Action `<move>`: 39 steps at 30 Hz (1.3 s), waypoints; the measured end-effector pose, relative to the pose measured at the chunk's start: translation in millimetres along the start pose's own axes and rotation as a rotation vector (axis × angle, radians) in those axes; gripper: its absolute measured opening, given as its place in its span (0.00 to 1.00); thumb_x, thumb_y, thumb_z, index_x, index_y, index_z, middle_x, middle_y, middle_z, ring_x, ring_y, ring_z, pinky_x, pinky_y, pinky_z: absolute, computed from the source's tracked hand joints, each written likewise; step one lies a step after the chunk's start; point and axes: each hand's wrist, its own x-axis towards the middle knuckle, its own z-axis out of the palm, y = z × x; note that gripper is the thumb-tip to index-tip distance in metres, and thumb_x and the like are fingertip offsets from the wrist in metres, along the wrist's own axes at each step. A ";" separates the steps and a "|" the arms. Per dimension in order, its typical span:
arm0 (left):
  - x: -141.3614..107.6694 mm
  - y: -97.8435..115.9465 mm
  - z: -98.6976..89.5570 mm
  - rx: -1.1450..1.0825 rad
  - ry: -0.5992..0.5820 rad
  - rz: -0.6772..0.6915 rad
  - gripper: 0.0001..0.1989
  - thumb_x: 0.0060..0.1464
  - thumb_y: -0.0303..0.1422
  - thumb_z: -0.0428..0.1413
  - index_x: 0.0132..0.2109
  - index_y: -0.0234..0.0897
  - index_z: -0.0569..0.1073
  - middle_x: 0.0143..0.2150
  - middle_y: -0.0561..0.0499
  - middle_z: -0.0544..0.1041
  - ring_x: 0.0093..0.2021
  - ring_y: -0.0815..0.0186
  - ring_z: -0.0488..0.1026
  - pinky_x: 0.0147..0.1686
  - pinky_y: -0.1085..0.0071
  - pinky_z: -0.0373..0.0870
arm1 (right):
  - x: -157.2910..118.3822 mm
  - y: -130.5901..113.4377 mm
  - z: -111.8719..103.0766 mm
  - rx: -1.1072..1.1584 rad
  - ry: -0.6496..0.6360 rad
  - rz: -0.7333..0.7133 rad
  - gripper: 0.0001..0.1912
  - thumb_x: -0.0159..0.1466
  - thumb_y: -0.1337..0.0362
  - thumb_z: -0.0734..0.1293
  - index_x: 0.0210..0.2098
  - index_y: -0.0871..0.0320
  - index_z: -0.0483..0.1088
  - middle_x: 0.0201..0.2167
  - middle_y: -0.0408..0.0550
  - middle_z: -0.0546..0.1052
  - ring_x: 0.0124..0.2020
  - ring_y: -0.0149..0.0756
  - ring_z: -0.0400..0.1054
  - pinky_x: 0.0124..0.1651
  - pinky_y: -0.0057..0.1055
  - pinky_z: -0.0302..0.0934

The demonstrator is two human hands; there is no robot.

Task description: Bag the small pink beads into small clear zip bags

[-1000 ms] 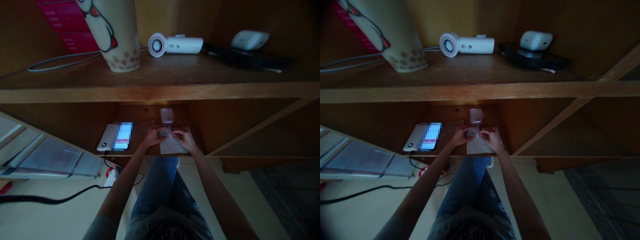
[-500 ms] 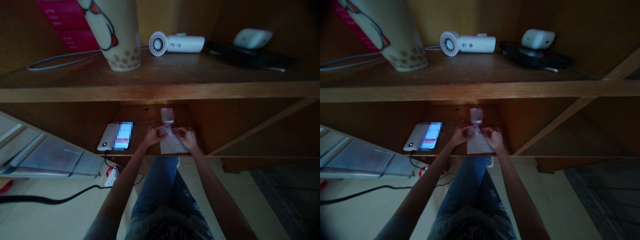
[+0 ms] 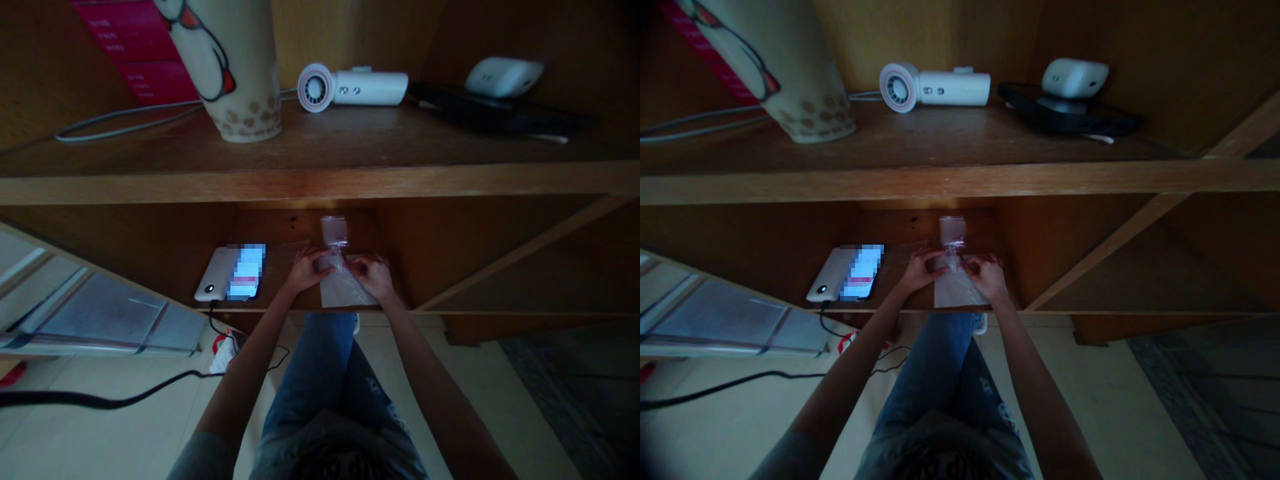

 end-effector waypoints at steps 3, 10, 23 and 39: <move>0.1 -1.1 0.9 0.000 -0.006 -0.002 0.20 0.46 0.40 0.59 0.47 0.41 0.72 0.45 0.49 0.75 0.46 0.61 0.70 0.52 0.59 0.61 | 0.3 0.1 -0.1 0.002 -0.015 -0.005 0.08 0.57 0.61 0.62 0.30 0.52 0.74 0.32 0.45 0.77 0.39 0.40 0.66 0.46 0.37 0.54; 0.0 -1.0 0.7 0.003 -0.001 0.001 0.19 0.46 0.41 0.59 0.46 0.41 0.72 0.45 0.50 0.75 0.46 0.62 0.70 0.52 0.59 0.61 | -0.3 0.5 0.7 -0.013 0.000 -0.003 0.09 0.58 0.59 0.62 0.29 0.52 0.73 0.31 0.45 0.76 0.39 0.40 0.66 0.46 0.38 0.53; -0.3 -1.3 1.0 0.010 -0.013 0.009 0.19 0.46 0.41 0.58 0.46 0.41 0.72 0.44 0.50 0.75 0.45 0.62 0.70 0.52 0.60 0.61 | -0.8 -0.5 1.1 -0.029 -0.014 0.023 0.08 0.56 0.60 0.63 0.29 0.52 0.73 0.32 0.45 0.76 0.41 0.41 0.65 0.47 0.39 0.52; -0.1 -4.6 3.0 0.024 -0.020 0.032 0.19 0.46 0.40 0.59 0.46 0.40 0.72 0.44 0.50 0.75 0.45 0.62 0.71 0.51 0.59 0.61 | 0.3 -0.1 0.2 -0.010 0.004 0.029 0.09 0.57 0.59 0.62 0.28 0.53 0.73 0.32 0.45 0.76 0.39 0.40 0.67 0.46 0.39 0.54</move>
